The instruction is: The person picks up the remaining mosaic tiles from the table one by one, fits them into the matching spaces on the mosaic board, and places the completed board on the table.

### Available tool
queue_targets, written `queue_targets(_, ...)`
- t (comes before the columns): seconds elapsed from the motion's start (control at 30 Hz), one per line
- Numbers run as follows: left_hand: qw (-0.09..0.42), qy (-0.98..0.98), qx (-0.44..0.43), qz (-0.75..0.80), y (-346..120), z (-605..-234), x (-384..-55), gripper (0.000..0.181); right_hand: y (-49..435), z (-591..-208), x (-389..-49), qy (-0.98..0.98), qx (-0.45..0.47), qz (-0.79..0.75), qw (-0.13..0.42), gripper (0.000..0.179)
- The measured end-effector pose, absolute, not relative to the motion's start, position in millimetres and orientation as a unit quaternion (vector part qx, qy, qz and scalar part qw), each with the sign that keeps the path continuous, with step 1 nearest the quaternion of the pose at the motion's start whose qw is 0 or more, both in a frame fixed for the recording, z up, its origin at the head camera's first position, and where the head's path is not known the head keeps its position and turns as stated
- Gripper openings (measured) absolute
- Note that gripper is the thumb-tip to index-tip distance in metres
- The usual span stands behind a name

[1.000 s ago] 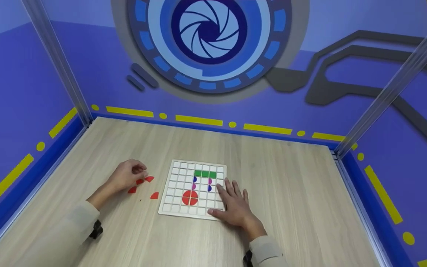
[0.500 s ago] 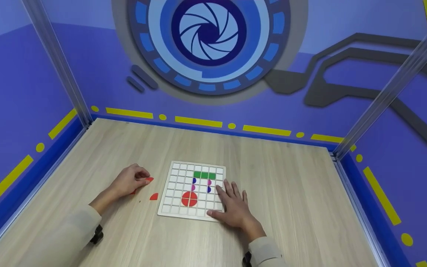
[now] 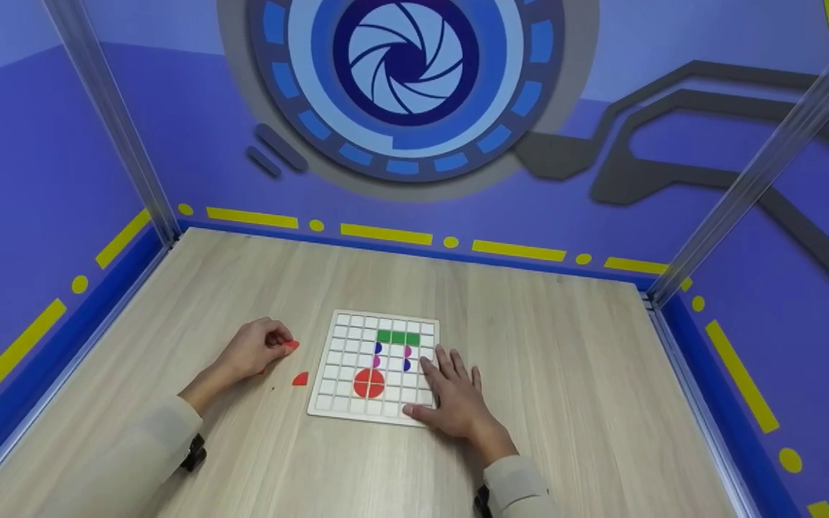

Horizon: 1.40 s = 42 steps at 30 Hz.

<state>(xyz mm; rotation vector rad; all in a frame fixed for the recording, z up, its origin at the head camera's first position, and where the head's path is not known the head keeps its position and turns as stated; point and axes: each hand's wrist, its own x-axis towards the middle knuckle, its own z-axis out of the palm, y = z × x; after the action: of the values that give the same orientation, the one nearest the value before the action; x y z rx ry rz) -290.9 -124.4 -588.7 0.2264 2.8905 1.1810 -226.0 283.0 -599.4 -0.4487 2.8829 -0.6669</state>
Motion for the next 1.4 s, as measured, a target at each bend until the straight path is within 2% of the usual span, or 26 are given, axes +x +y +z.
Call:
queue_targets(0.23,0.003,0.913,0.077,0.4,-122,-591,-291,0.012,286,-596,-225,0.969,-0.174,-0.172,0.043,0.096)
queue_targets(0.73,0.018,0.898,0.064,0.436,-114,-579,-295,0.005,289,-596,-217,0.973,-0.18,-0.141,0.044,0.097)
queue_targets(0.87,0.017,0.89,0.096,0.445,-98,-571,-293,0.003,289,-597,-218,0.971,-0.181,-0.147,0.043,0.097)
queue_targets(1.0,0.043,0.878,0.137,0.457,-74,-562,-286,0.006,289,-597,-218,0.97,-0.187,-0.151,0.04,0.097)
queue_targets(1.23,0.056,0.867,0.192,0.456,-36,-552,-279,0.004,288,-599,-217,0.969,-0.188,-0.158,0.036,0.094)
queue_targets(1.4,0.077,0.868,0.207,0.446,-15,-552,-275,0.003,287,-598,-214,0.968,-0.183,-0.164,0.042,0.094)
